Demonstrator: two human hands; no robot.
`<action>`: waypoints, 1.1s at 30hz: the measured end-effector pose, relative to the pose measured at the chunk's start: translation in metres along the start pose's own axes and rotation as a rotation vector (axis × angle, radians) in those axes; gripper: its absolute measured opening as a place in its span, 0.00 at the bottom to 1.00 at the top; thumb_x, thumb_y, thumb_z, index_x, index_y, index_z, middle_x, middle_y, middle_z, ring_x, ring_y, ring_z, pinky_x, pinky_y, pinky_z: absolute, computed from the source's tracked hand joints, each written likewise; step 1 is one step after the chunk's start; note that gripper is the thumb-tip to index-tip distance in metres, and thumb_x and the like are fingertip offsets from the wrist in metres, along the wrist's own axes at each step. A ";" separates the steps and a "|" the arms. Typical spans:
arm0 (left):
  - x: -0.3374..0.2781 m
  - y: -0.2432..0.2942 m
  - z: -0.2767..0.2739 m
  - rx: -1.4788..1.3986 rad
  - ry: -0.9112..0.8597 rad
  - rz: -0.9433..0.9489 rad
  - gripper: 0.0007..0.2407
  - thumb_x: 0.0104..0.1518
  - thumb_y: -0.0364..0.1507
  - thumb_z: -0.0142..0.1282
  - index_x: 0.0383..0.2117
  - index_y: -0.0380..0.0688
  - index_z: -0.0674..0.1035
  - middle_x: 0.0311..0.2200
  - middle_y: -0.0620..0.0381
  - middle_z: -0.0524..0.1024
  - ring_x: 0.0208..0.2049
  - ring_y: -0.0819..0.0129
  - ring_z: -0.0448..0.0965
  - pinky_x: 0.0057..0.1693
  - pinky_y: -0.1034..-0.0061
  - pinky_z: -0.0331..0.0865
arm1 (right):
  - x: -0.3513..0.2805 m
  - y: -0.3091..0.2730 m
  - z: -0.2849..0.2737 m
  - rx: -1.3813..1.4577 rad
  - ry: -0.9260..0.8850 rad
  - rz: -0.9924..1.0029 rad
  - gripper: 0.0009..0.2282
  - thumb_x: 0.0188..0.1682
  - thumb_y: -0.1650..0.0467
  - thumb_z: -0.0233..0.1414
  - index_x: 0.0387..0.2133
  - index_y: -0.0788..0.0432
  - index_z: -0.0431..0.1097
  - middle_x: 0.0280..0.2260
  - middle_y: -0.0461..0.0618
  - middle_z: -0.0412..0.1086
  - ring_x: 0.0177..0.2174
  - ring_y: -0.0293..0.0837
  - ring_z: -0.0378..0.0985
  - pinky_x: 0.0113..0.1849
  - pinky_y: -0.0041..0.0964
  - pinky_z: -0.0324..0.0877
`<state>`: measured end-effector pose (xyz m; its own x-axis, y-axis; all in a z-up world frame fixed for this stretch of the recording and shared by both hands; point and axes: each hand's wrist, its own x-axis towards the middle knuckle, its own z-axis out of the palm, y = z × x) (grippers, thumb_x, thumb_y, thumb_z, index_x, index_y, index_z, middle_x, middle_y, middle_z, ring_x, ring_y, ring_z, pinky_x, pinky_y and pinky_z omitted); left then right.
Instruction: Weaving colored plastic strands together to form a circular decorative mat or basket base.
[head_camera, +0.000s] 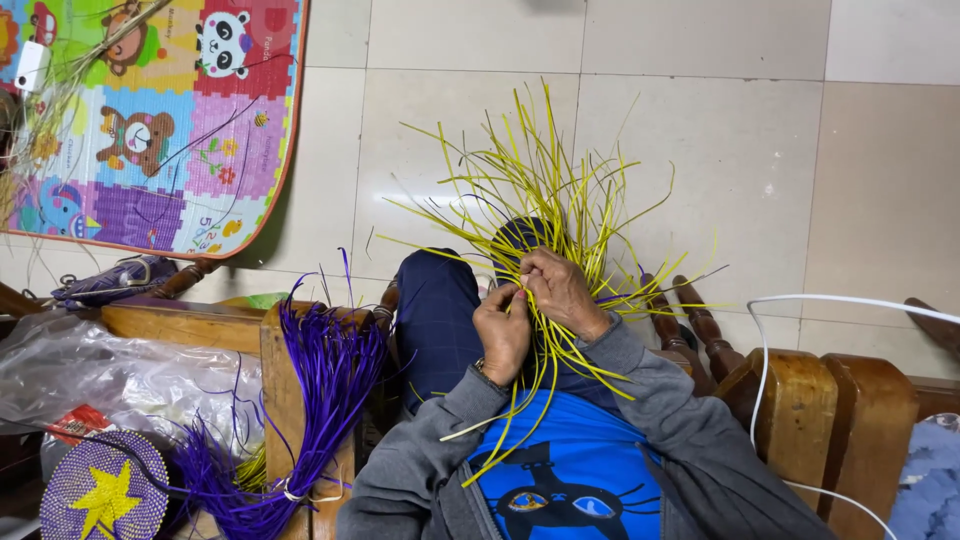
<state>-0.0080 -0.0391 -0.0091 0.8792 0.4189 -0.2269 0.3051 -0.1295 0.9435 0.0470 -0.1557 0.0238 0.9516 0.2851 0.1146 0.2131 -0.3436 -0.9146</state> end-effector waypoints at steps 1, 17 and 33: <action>-0.002 0.001 -0.002 0.017 0.012 0.051 0.03 0.48 0.22 0.58 0.27 0.41 0.83 0.22 0.46 0.79 0.28 0.65 0.79 0.33 0.73 0.72 | 0.000 0.002 0.001 0.019 0.005 -0.001 0.05 0.43 0.76 0.47 0.27 0.57 0.71 0.23 0.52 0.63 0.27 0.54 0.73 0.30 0.43 0.69; 0.008 -0.002 -0.014 -0.020 -0.231 -0.003 0.04 0.53 0.26 0.57 0.26 0.42 0.84 0.19 0.51 0.78 0.24 0.74 0.72 0.32 0.74 0.69 | -0.011 0.008 -0.027 0.284 -0.330 -0.096 0.06 0.42 0.77 0.54 0.26 0.55 0.78 0.27 0.49 0.70 0.31 0.48 0.73 0.44 0.49 0.62; 0.029 -0.019 -0.025 0.010 -0.207 -0.033 0.03 0.50 0.24 0.60 0.22 0.40 0.80 0.16 0.54 0.73 0.20 0.72 0.69 0.27 0.77 0.66 | -0.021 -0.009 -0.001 0.200 -0.219 -0.196 0.06 0.42 0.67 0.61 0.20 0.55 0.75 0.19 0.48 0.69 0.23 0.50 0.72 0.28 0.42 0.69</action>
<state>0.0027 -0.0019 -0.0281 0.9250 0.2292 -0.3031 0.3374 -0.1282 0.9326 0.0254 -0.1588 0.0302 0.8222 0.5209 0.2294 0.3187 -0.0873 -0.9438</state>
